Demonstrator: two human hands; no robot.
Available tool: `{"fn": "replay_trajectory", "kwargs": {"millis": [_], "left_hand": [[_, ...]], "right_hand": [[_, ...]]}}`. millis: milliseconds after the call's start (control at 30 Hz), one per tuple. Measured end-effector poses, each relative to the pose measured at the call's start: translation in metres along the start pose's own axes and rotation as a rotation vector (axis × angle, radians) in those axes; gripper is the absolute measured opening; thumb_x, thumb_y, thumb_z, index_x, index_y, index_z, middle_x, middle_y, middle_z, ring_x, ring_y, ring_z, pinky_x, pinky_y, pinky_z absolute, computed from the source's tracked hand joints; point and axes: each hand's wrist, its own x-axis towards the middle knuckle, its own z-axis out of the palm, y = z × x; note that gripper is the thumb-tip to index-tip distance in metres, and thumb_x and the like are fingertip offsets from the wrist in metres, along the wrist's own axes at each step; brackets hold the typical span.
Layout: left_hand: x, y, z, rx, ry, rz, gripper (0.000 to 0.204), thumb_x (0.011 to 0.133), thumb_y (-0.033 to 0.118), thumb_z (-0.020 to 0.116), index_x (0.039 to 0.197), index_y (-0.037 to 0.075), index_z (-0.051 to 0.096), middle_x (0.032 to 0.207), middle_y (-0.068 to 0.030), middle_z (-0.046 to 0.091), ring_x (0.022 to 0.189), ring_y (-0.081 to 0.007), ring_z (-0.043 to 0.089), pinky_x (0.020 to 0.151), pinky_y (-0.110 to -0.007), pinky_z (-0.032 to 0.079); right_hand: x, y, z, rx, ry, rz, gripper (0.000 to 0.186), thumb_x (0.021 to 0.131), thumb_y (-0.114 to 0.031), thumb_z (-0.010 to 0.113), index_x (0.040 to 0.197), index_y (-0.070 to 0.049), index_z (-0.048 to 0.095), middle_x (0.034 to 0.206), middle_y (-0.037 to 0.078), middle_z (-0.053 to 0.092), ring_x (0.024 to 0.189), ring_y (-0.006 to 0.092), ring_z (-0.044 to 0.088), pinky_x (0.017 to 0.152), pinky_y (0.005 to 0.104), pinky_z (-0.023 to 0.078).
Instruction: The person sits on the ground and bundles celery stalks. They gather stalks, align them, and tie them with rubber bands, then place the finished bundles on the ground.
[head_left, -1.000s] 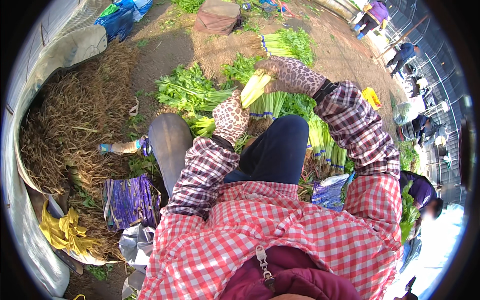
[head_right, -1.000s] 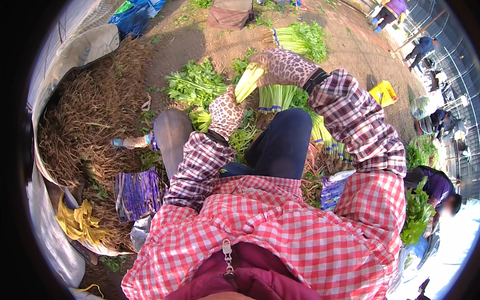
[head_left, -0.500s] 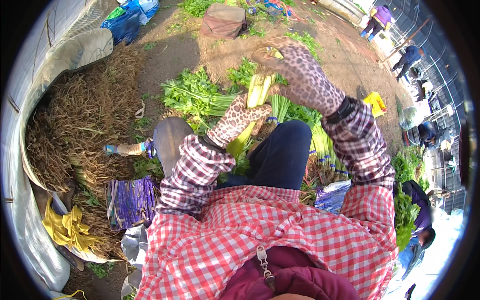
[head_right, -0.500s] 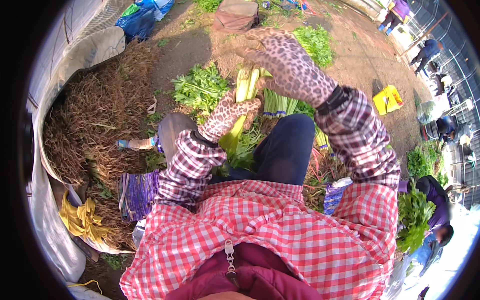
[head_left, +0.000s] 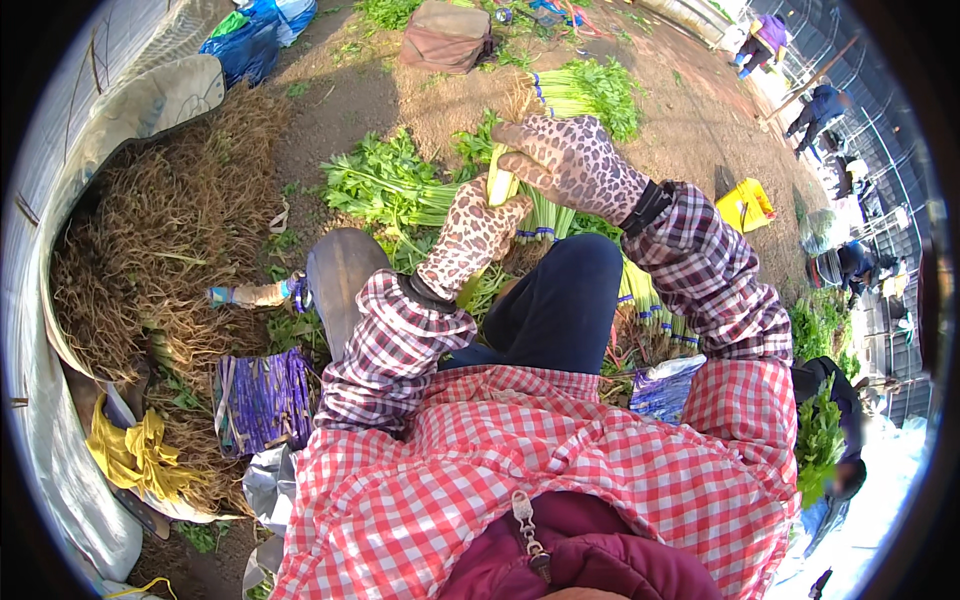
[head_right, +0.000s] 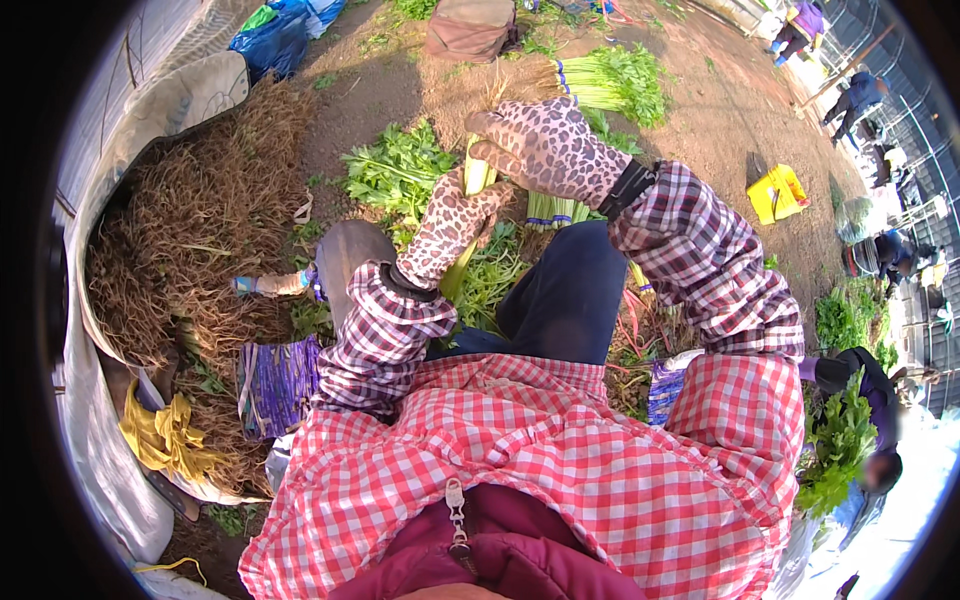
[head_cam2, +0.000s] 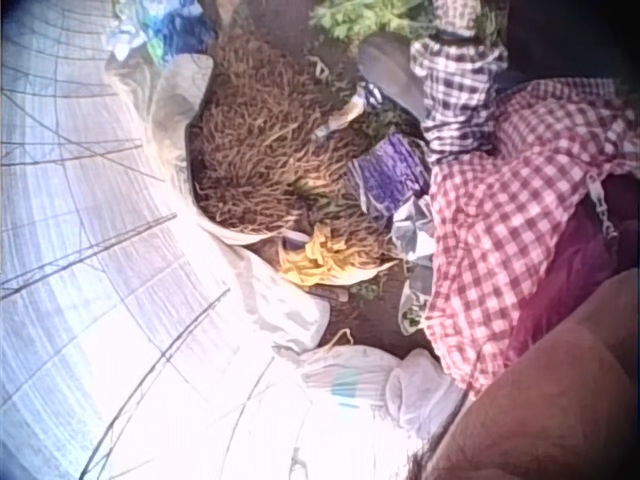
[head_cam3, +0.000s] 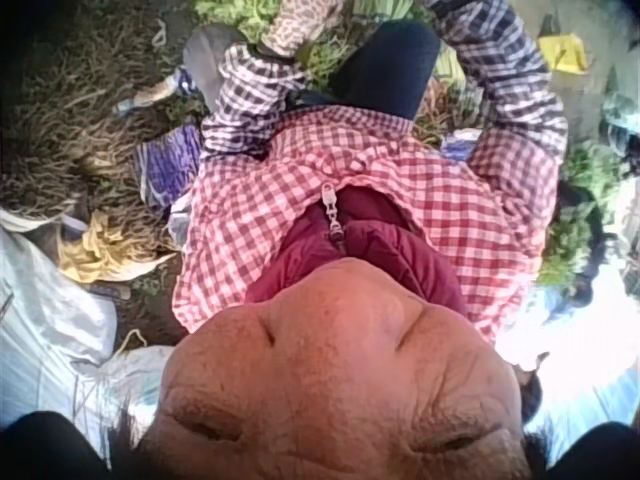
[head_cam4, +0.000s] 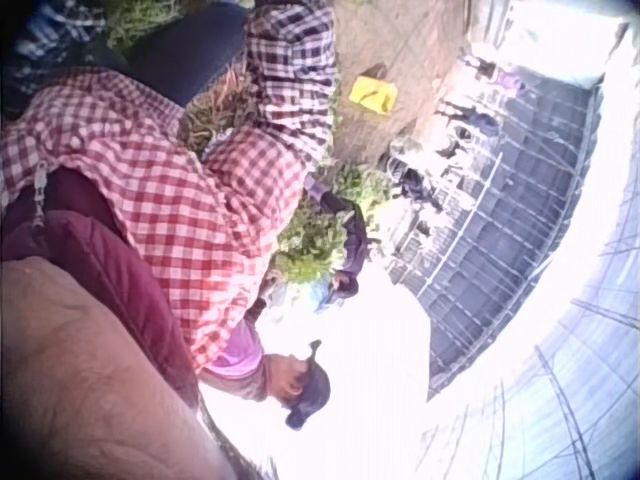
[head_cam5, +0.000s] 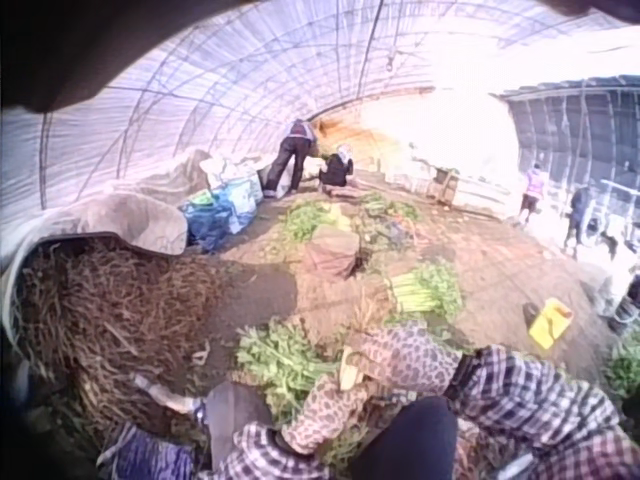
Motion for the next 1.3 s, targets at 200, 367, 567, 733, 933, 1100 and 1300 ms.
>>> {"fn": "replay_trajectory", "kwargs": {"millis": [200,367,567,733,933,1100,1300], "left_hand": [[-0.001,0.000,-0.002,-0.076,0.025,-0.009,0.014,0.092,0.011,0.067,0.103,0.005,0.061,0.060,0.0023,0.054,0.042,-0.0078,0.047,0.037,-0.025,0.035],[0.003,-0.001,-0.004,-0.080,0.086,0.062,0.019,0.092,0.010,0.067,0.109,0.004,0.061,0.062,0.0021,0.055,0.043,-0.0083,0.048,0.037,-0.025,0.037],[0.004,0.009,-0.006,0.005,0.092,0.055,0.014,0.093,0.012,0.066,0.100,0.001,0.059,0.062,-0.0010,0.056,0.042,-0.0106,0.050,0.038,-0.027,0.038],[-0.002,0.017,-0.009,0.052,0.193,0.047,0.018,0.092,0.016,0.069,0.093,0.002,0.057,0.058,-0.0003,0.053,0.043,-0.0108,0.049,0.039,-0.027,0.039],[0.003,0.005,-0.009,0.106,0.186,0.090,0.020,0.092,0.016,0.069,0.100,0.002,0.058,0.059,0.0004,0.052,0.043,-0.0098,0.048,0.038,-0.026,0.037],[0.002,-0.002,-0.006,0.157,0.143,0.098,0.019,0.092,0.014,0.067,0.101,0.000,0.058,0.058,0.0005,0.052,0.041,-0.0096,0.047,0.037,-0.025,0.037],[-0.008,0.004,-0.010,-0.019,0.000,-0.033,0.022,0.093,0.018,0.067,0.103,0.000,0.060,0.061,-0.0004,0.055,0.043,-0.0098,0.049,0.039,-0.024,0.040]], "right_hand": [[0.011,0.004,0.016,-0.022,-0.085,0.071,0.026,0.096,-0.018,0.057,0.118,-0.007,0.065,0.089,0.014,0.068,0.081,0.0317,0.067,0.068,0.0413,0.055],[0.018,0.004,0.018,-0.030,-0.015,-0.042,0.032,0.083,-0.019,0.061,0.111,-0.004,0.064,0.092,0.011,0.065,0.082,0.0290,0.066,0.065,0.0417,0.053],[0.035,0.005,0.025,-0.069,-0.176,0.135,0.034,0.092,-0.022,0.057,0.118,-0.001,0.063,0.098,0.014,0.068,0.088,0.0279,0.067,0.073,0.0392,0.054],[0.063,0.008,0.018,0.263,-0.107,0.559,0.036,0.102,-0.029,0.053,0.125,-0.003,0.065,0.109,0.018,0.070,0.102,0.0269,0.067,0.087,0.0358,0.054],[0.061,0.012,-0.003,-0.021,-0.147,-0.027,0.041,0.089,-0.034,0.068,0.123,-0.011,0.066,0.113,0.015,0.063,0.108,0.0346,0.059,0.092,0.0453,0.048],[0.051,0.024,0.021,-0.064,-0.290,0.011,0.027,0.092,-0.023,0.059,0.114,-0.010,0.066,0.107,0.019,0.062,0.103,0.0376,0.058,0.090,0.0460,0.047],[0.063,0.041,0.005,0.431,-0.091,0.593,0.032,0.095,-0.030,0.062,0.119,-0.010,0.069,0.118,0.013,0.066,0.106,0.0285,0.063,0.094,0.0385,0.050]]}}
